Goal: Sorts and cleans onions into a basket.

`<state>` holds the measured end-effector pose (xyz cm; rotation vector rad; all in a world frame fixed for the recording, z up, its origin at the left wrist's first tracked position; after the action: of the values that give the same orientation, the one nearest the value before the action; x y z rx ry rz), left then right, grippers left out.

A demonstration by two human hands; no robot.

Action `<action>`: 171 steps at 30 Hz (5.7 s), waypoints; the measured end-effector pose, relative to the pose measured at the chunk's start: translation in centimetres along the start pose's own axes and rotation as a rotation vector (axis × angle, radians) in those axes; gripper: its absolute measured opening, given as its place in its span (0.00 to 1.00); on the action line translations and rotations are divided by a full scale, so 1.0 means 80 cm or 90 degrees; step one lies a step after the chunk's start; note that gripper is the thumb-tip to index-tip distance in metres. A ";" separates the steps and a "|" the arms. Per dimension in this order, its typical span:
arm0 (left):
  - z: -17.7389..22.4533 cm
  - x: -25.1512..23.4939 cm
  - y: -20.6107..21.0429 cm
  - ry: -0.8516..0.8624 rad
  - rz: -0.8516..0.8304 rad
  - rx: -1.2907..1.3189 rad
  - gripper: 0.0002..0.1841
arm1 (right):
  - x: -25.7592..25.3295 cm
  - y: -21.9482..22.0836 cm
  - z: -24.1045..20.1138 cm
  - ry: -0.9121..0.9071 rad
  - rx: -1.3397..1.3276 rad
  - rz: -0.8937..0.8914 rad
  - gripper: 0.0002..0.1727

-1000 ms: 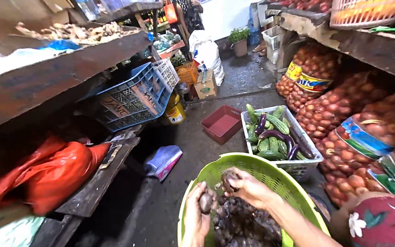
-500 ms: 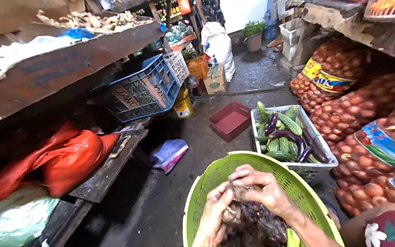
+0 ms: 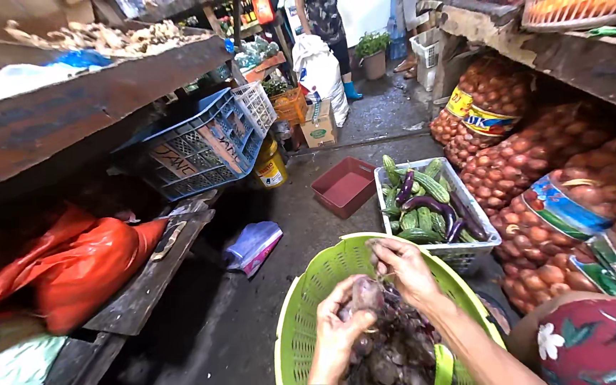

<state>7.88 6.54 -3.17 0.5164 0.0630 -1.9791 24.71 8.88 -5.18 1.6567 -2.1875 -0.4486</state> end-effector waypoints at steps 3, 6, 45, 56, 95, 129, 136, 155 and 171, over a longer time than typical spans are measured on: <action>0.019 -0.009 -0.035 0.040 0.066 -0.056 0.32 | 0.001 0.018 0.012 0.078 0.089 -0.121 0.15; 0.013 -0.008 -0.049 0.039 0.130 -0.018 0.31 | 0.028 0.061 0.007 0.006 0.046 -0.285 0.22; -0.030 0.021 -0.012 -0.378 0.092 0.256 0.31 | 0.061 0.087 -0.013 -0.223 0.145 -0.350 0.21; -0.032 0.027 0.000 -0.366 0.068 0.264 0.26 | 0.086 0.075 -0.045 -0.595 0.365 -0.196 0.10; -0.013 0.003 -0.048 -0.252 0.262 0.535 0.18 | 0.196 -0.089 0.311 0.408 1.223 -0.973 0.19; -0.025 0.009 -0.003 -0.203 -0.124 0.184 0.25 | 0.124 0.048 -0.044 -0.673 0.868 -0.025 0.37; -0.016 0.008 -0.005 -0.187 -0.110 0.192 0.24 | 0.129 0.053 -0.046 -0.708 0.846 -0.016 0.35; 0.020 0.018 -0.002 0.149 0.133 -0.053 0.24 | 0.087 0.028 -0.010 -0.235 0.530 -0.134 0.31; -0.055 0.032 0.018 -0.297 0.165 0.596 0.23 | 0.094 0.029 -0.042 -0.347 0.705 -0.082 0.32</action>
<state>9.67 4.86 -7.88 0.5825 -1.2013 -1.7337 22.42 2.15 -0.44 2.4074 -3.0186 0.4662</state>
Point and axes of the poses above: each hand's wrist, its own x-axis away from the middle knuckle, its own y-axis out of the palm, z = x × y, the point moved 10 cm from there along -x, towards the middle knuckle, and after that the axes turned 7 degrees about y, right-handed, at the moved point
